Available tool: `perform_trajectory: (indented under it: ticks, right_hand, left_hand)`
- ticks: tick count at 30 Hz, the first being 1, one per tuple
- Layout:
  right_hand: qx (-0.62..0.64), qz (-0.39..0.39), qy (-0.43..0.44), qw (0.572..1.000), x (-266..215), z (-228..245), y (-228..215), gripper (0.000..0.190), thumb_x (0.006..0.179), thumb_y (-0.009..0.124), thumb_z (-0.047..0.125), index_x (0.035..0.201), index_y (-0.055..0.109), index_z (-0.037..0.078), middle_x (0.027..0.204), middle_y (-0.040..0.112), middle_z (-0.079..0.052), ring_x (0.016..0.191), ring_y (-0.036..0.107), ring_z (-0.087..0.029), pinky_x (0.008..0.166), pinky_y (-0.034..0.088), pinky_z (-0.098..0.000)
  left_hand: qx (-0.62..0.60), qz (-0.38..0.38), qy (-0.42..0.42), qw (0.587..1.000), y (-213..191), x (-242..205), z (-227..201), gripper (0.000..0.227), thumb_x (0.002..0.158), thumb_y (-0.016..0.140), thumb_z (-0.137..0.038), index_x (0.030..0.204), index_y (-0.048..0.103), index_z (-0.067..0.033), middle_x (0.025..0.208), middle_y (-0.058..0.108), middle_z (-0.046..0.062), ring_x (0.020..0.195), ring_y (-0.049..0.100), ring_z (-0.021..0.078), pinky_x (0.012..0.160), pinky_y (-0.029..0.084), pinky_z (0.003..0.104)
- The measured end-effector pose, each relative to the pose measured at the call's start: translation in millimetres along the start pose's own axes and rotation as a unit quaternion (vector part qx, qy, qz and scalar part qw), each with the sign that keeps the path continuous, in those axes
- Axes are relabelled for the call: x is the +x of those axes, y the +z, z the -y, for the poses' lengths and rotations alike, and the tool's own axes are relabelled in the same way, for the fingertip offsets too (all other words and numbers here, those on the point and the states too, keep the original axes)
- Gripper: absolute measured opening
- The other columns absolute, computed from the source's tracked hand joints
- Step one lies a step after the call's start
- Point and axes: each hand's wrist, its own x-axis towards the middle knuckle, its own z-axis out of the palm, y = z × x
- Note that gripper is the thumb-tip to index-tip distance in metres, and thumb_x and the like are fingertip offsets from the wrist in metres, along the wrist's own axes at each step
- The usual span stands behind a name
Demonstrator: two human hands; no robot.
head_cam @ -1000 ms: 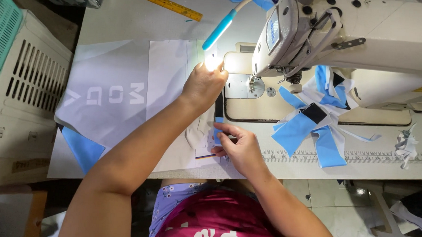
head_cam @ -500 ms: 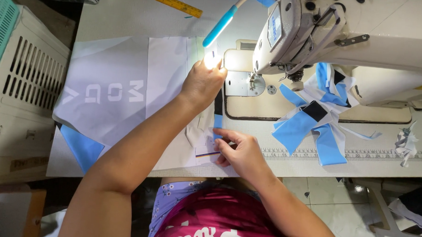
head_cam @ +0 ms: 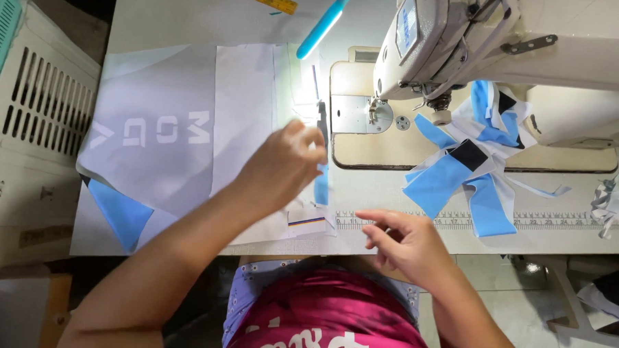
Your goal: Preparing and aligning fabric pieces on a sewing machine table for assembly.
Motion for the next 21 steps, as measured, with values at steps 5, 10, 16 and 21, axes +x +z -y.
perform_trajectory:
  ticks: [5,10,16,21]
  right_hand:
    - [-0.008,-0.011,-0.037,0.999,-1.9,-11.1,-20.1,0.029,0.081,0.062,0.006,0.109,0.07,0.005,0.059,0.07,-0.014,0.039,0.065,-0.017,0.03,0.052,-0.0236]
    - [0.01,-0.024,-0.063,0.998,-4.8,-13.6,-27.9,0.03,0.081,0.063,0.005,0.11,0.07,0.004,0.059,0.07,-0.015,0.038,0.065,-0.017,0.032,0.051,-0.0228]
    - [0.009,-0.015,-0.067,0.998,-6.8,-24.2,-34.2,0.03,0.082,0.062,0.005,0.11,0.07,0.004,0.059,0.069,-0.014,0.039,0.065,-0.017,0.032,0.051,-0.0227]
    - [0.01,-0.015,-0.073,0.997,-8.2,-22.4,-34.2,0.031,0.081,0.062,0.004,0.111,0.07,0.004,0.059,0.07,-0.014,0.039,0.066,-0.017,0.032,0.052,-0.0229]
  left_hand:
    - [-0.052,0.054,-0.03,0.997,15.1,-28.5,-27.2,0.011,0.074,0.076,-0.019,0.081,0.068,-0.0154,0.094,0.057,0.001,0.095,0.052,0.018,0.078,0.048,0.03]
    - [-0.061,0.049,-0.064,0.995,18.4,-31.9,-35.5,0.007,0.079,0.075,-0.015,0.082,0.07,-0.0114,0.092,0.06,0.005,0.095,0.054,0.0179,0.08,0.049,0.031]
    - [-0.097,0.019,-0.099,0.99,12.0,-30.4,-39.8,0.006,0.078,0.076,-0.012,0.082,0.071,-0.0117,0.089,0.061,0.005,0.094,0.055,0.0174,0.079,0.049,0.031]
    - [-0.108,0.011,-0.097,0.989,17.5,-32.7,-42.3,0.005,0.08,0.074,-0.012,0.085,0.072,-0.0116,0.091,0.062,0.005,0.095,0.057,0.0177,0.08,0.049,0.032]
